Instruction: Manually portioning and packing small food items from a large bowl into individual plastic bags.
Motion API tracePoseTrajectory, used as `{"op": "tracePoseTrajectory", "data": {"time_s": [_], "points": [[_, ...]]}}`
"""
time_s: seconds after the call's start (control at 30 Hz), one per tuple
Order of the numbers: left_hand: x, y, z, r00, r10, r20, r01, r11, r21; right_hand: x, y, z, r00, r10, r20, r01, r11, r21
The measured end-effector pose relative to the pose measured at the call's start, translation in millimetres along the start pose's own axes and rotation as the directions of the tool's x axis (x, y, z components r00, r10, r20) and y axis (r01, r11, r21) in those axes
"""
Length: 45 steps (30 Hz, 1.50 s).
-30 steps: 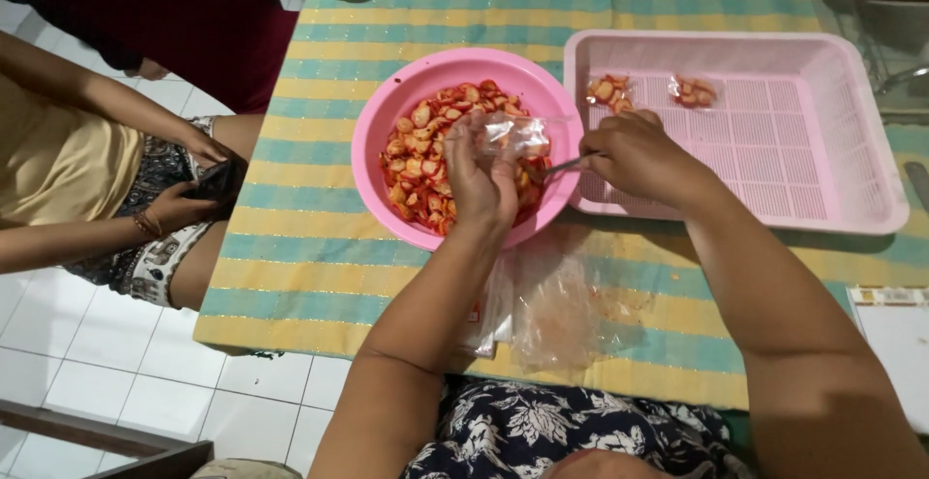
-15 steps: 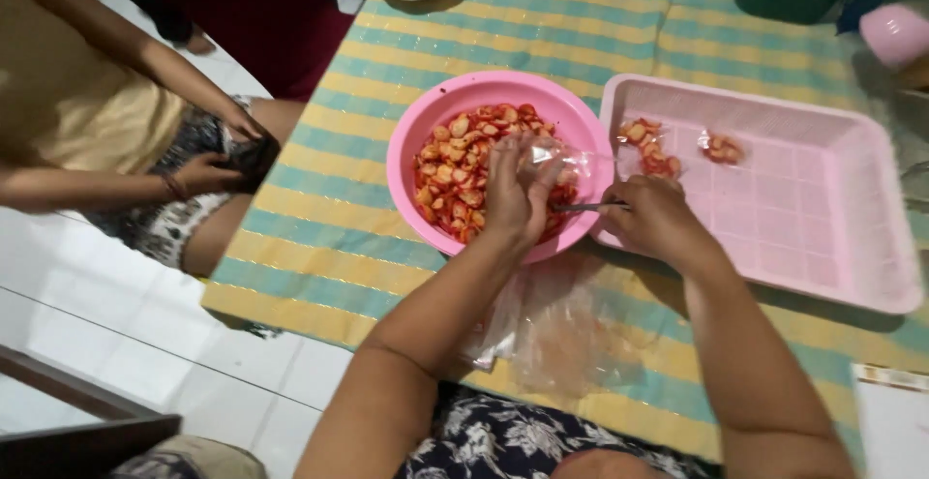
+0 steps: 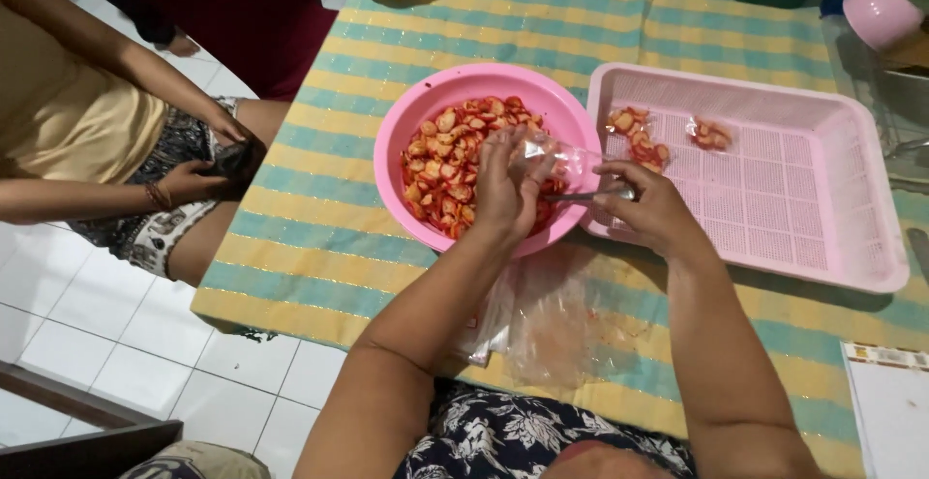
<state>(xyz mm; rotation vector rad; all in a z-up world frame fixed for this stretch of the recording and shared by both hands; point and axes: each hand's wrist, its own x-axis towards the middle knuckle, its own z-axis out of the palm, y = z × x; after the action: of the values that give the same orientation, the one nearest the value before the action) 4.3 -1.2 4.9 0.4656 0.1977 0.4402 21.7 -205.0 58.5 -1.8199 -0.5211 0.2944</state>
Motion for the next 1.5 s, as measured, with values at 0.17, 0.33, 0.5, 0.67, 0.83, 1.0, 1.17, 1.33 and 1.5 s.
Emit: {"op": "tracePoseTrajectory", "data": {"time_s": [0.17, 0.33, 0.5, 0.67, 0.83, 1.0, 1.17, 1.33, 1.5], "points": [[-2.9, 2.7, 1.9, 1.000, 0.002, -0.003, -0.002, 1.000, -0.001, -3.9, 7.7, 18.7, 0.992, 0.003, -0.124, 0.011, 0.993, 0.115], [-7.0, 4.7, 7.3, 1.000, -0.003, 0.000, 0.003, 1.000, 0.021, 8.1, 36.6, 24.1, 0.976, 0.058, -0.209, -0.014, 0.978, 0.207], [-12.8, 9.1, 10.1, 0.999, -0.002, 0.037, 0.002, 1.000, 0.015, 11.1, 46.3, 29.5, 0.968, 0.079, -0.237, -0.009, 0.959, 0.282], [-11.0, 6.4, 6.2, 1.000, 0.006, 0.024, -0.007, 1.000, 0.017, 15.2, 57.0, 30.7, 0.966, 0.073, -0.246, 0.002, 0.956, 0.293], [-5.4, 4.1, 1.5, 1.000, 0.002, 0.030, -0.003, 0.999, 0.032, 15.4, 54.3, 30.2, 0.964, 0.073, -0.256, 0.001, 0.960, 0.280], [-6.2, 2.7, 1.1, 0.998, 0.006, 0.056, -0.007, 1.000, 0.017, 16.6, 57.0, 29.0, 0.966, 0.079, -0.247, -0.007, 0.960, 0.279], [-6.8, 4.5, 0.3, 0.997, 0.015, 0.071, -0.018, 0.999, 0.039, 14.1, 52.4, 29.7, 0.966, 0.077, -0.247, -0.003, 0.959, 0.284], [-7.6, 4.9, 0.8, 0.997, 0.024, 0.076, -0.027, 0.999, 0.039, 14.9, 55.7, 29.5, 0.968, 0.067, -0.240, 0.004, 0.958, 0.285], [-5.9, 4.6, -1.0, 0.997, 0.022, 0.077, -0.024, 0.999, 0.033, 14.5, 53.0, 30.7, 0.966, 0.076, -0.245, 0.000, 0.955, 0.297]]}}
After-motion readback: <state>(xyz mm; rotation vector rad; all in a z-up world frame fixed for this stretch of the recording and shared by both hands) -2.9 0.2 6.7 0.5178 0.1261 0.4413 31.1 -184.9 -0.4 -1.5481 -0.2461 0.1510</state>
